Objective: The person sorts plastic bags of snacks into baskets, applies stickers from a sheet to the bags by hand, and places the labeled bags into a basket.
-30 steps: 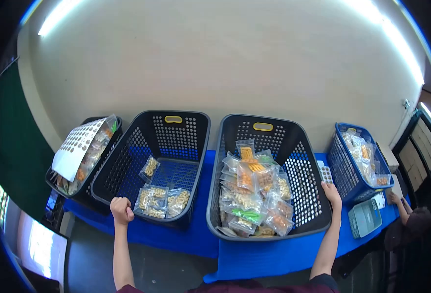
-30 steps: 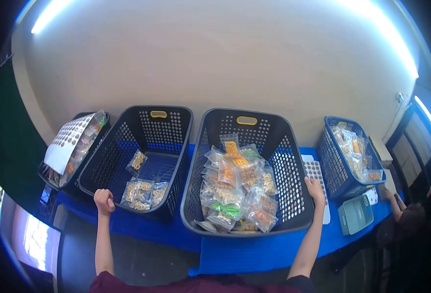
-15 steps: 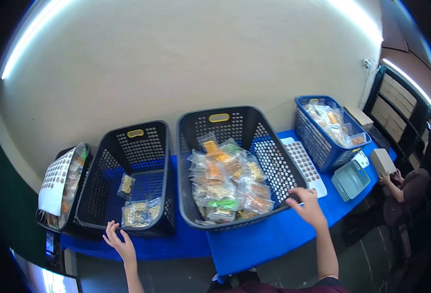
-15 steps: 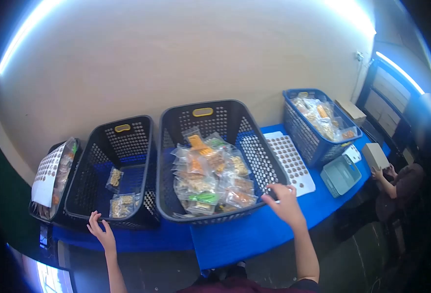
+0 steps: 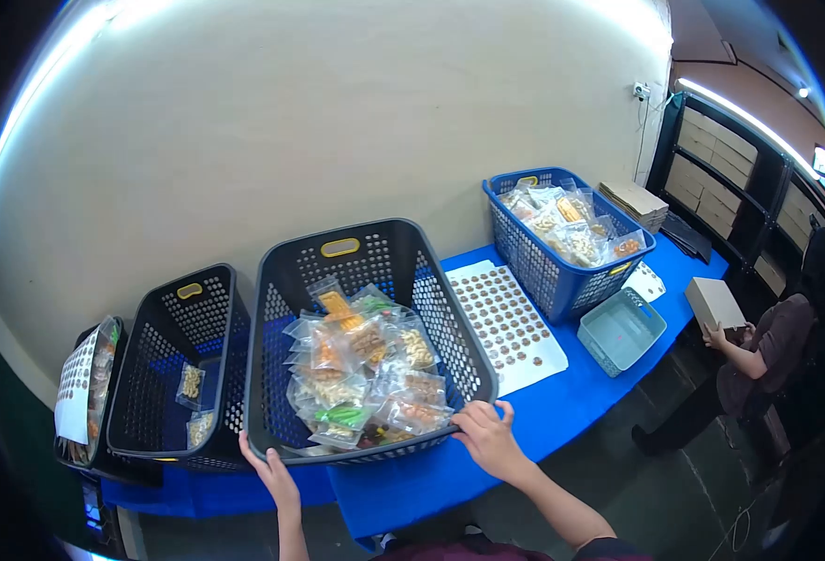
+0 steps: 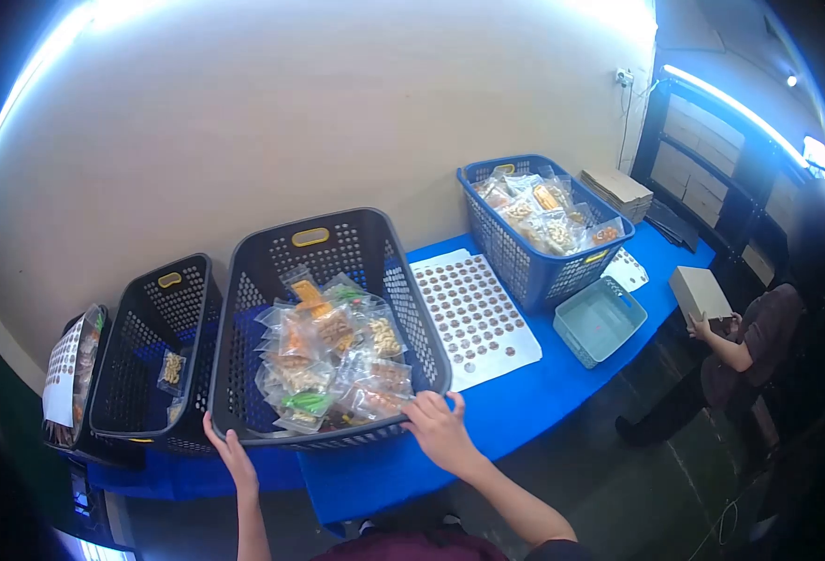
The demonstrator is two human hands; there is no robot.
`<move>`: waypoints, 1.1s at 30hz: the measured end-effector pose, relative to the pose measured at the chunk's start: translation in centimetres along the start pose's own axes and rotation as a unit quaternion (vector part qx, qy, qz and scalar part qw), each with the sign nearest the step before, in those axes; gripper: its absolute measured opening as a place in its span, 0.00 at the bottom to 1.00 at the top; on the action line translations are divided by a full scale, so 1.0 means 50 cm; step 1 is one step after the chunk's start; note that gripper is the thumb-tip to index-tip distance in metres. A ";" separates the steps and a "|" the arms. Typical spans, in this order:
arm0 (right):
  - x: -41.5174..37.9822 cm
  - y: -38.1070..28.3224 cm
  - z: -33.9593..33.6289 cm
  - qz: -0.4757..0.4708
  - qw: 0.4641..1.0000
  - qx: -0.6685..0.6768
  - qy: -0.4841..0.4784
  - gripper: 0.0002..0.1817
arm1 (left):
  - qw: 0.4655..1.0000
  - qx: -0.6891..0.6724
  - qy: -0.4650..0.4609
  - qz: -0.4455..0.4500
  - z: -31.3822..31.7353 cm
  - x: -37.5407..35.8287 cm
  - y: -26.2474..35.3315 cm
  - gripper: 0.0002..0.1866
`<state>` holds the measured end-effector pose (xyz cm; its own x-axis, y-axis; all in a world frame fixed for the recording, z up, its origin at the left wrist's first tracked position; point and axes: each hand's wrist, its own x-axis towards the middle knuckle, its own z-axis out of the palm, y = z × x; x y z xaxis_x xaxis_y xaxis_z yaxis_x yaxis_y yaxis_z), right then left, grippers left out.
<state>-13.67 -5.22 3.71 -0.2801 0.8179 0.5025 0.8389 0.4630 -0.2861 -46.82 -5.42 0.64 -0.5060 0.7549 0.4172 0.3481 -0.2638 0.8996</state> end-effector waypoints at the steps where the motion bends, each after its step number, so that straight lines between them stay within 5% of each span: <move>1: 0.003 0.014 0.006 -0.009 1.000 -0.012 0.011 0.17 | 1.000 -0.020 0.007 0.000 0.009 -0.013 0.000 0.26; 5: 0.015 0.050 0.013 0.003 1.000 -0.001 0.024 0.23 | 0.998 0.008 0.062 0.021 0.051 -0.035 0.011 0.26; 13: 0.010 0.087 0.044 -0.038 0.994 0.039 0.090 0.18 | 0.994 -0.019 0.102 0.034 0.065 -0.036 -0.019 0.27; 16: 0.004 0.098 0.052 -0.046 0.992 0.073 0.088 0.17 | 0.988 -0.093 0.120 0.002 0.084 -0.038 0.004 0.26; 26: 0.019 0.148 0.018 -0.084 0.989 0.116 0.039 0.20 | 0.989 -0.030 0.141 0.023 0.110 -0.045 0.016 0.26; 33: 0.009 0.198 0.070 -0.183 0.975 0.083 0.092 0.26 | 0.981 -0.087 0.172 -0.012 0.123 -0.049 0.030 0.27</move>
<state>-7.13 0.92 -1.77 -0.4458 0.5189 0.7294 0.6062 0.7745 -0.1805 -40.22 -3.98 0.19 -0.7595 0.5222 0.3878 0.2077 -0.3703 0.9054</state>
